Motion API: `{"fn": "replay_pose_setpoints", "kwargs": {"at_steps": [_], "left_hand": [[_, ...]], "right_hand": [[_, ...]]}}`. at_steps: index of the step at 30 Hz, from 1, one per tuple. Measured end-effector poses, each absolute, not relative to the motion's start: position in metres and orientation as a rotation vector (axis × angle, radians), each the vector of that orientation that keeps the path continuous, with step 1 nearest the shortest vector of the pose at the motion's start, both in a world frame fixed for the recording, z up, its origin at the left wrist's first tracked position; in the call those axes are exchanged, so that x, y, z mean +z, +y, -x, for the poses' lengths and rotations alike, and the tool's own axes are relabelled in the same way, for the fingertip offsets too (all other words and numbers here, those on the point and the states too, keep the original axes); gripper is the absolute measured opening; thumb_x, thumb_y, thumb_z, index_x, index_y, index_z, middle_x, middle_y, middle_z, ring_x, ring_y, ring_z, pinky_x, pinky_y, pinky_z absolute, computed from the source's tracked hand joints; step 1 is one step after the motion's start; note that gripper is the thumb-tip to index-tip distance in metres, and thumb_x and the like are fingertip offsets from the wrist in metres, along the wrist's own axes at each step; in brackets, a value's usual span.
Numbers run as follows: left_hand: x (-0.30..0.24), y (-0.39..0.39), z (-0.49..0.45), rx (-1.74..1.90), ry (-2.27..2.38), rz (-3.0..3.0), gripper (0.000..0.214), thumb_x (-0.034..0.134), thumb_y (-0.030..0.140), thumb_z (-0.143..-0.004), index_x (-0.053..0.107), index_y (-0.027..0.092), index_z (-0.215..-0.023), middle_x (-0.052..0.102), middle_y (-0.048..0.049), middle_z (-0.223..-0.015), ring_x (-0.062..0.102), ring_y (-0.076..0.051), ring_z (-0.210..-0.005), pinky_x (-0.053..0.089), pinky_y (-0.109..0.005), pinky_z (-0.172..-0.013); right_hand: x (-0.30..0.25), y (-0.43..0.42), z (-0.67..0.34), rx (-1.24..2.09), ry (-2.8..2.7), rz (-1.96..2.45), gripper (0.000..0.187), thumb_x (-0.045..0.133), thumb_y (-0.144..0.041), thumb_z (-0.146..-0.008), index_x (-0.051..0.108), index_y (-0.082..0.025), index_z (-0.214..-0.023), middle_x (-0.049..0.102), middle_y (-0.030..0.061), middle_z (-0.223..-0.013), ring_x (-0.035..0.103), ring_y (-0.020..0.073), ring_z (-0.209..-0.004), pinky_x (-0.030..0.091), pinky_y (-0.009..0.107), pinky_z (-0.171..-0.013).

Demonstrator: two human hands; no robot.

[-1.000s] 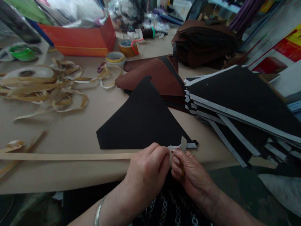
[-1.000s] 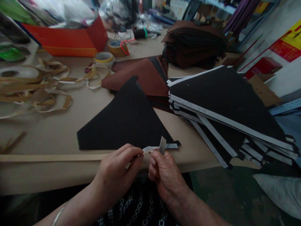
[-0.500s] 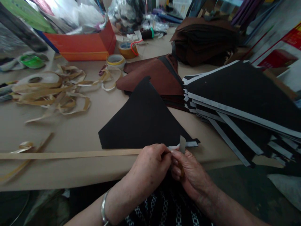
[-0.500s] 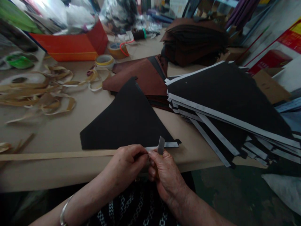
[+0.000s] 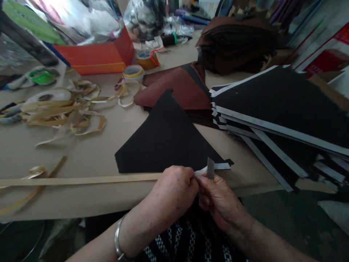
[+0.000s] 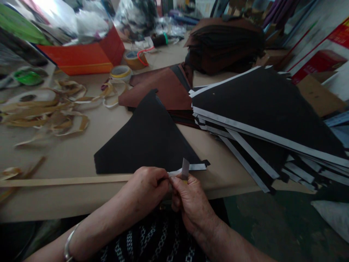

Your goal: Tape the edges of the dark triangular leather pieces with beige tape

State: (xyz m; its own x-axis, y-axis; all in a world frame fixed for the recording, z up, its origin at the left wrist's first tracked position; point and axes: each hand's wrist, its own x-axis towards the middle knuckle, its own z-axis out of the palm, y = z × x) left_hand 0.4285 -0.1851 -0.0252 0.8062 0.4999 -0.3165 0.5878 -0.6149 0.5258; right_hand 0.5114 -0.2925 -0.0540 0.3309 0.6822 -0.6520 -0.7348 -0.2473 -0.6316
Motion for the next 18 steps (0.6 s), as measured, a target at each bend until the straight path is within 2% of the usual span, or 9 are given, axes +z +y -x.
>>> {"fn": "replay_pose_setpoints", "kwargs": {"at_steps": [8,14,18], "left_hand": [[-0.029,-0.185,-0.429,-0.135,0.857,-2.202,0.024,0.047,0.023,-0.073,0.057,0.015,-0.052,0.048,0.0021,-0.047,0.038,-0.009,-0.045,0.02,-0.022,-0.044],[-0.037,-0.181,-0.424,-0.11,0.947,-1.871,0.02,0.047,0.023,-0.067,0.059,0.014,-0.055,0.041,0.0044,-0.047,0.032,-0.007,-0.046,0.023,-0.02,-0.042],[-0.032,-0.172,-0.418,-0.031,0.987,-1.796,0.02,0.045,0.021,-0.064,0.061,0.013,-0.054,0.043,0.0035,-0.048,0.035,-0.008,-0.048,0.025,-0.019,-0.043]], "right_hand": [[-0.052,-0.292,-0.511,1.304,0.047,1.263,0.038,0.077,-0.046,-0.06,0.053,-0.018,-0.068,0.04,-0.0087,-0.047,0.03,0.003,-0.037,0.023,0.018,-0.037],[-0.05,-0.293,-0.511,1.305,0.075,1.23,0.034,0.076,-0.04,-0.062,0.049,-0.019,-0.07,0.041,-0.0095,-0.049,0.031,0.0027,-0.037,0.025,0.017,-0.037],[-0.051,-0.294,-0.511,1.302,0.07,1.198,0.034,0.074,-0.037,-0.066,0.045,-0.02,-0.072,0.042,-0.0099,-0.051,0.03,0.0027,-0.037,0.026,0.017,-0.036]]}}
